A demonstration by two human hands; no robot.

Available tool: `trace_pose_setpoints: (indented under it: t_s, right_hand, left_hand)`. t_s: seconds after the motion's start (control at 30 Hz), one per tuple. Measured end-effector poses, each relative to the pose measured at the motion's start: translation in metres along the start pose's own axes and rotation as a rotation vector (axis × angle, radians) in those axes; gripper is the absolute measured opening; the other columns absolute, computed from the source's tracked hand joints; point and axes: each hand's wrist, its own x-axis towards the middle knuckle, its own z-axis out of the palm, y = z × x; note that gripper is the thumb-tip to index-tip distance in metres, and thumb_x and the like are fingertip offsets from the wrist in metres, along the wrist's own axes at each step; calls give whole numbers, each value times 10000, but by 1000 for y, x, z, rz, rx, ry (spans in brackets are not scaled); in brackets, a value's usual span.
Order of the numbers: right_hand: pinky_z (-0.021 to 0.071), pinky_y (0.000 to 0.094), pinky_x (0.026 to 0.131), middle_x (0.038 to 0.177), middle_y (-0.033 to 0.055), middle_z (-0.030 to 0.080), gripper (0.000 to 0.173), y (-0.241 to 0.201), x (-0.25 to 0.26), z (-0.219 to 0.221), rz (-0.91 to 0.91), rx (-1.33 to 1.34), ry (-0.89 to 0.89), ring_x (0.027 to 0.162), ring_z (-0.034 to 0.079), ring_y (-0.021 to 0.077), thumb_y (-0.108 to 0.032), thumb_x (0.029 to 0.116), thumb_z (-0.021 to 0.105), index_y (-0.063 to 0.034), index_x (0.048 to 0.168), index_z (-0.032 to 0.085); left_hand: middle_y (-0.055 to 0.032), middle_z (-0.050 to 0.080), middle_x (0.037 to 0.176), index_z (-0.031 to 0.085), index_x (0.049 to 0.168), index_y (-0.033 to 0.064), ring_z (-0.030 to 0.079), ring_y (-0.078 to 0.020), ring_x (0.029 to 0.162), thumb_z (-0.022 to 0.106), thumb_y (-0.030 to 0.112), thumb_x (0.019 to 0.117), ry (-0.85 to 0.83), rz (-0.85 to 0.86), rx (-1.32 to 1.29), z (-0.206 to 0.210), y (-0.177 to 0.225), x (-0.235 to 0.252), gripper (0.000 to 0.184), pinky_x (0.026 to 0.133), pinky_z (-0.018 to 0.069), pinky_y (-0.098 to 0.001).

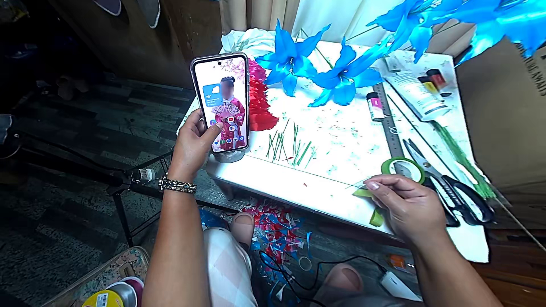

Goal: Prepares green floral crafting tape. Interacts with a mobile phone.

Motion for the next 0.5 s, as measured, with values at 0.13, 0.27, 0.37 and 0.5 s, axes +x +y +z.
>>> trace_pose_setpoints:
  t_s: [0.13,0.27,0.37,0.5]
  right_hand:
    - [477,87,586,796,-186,669,109,0,0,0,1,11,-2,636,572,-85,-138,955,638,-200,964,727]
    - [472,87,574,786,-180,671,115,1,0,0,-4,19,-2,623,569,-81,-131,954,636,-198,959,729]
    - [466,86,567,784,-181,671,119,1,0,-1,-6,21,-5,615,563,-82,-135,954,634,-200,959,733]
    - [465,84,566,786,-178,672,112,3,0,-1,-7,21,-2,614,564,-78,-137,951,640,-196,961,735]
  left_hand:
    - [-27,707,1048,485,1357,39,702,-68,940,674,21,925,-45,-13,-16,-3,-2,0,472,881,584,-254]
    - [-46,707,1068,464,1376,47,713,-95,955,663,-50,875,-74,-33,-29,-4,-1,-1,548,884,594,-270]
    - [-48,702,1065,455,1380,55,711,-96,954,669,-66,855,-82,-29,-18,-4,-2,-1,579,882,595,-272]
    - [-87,679,1156,369,1468,67,706,-132,1013,700,-118,805,-108,-46,12,-4,-3,1,764,914,591,-300]
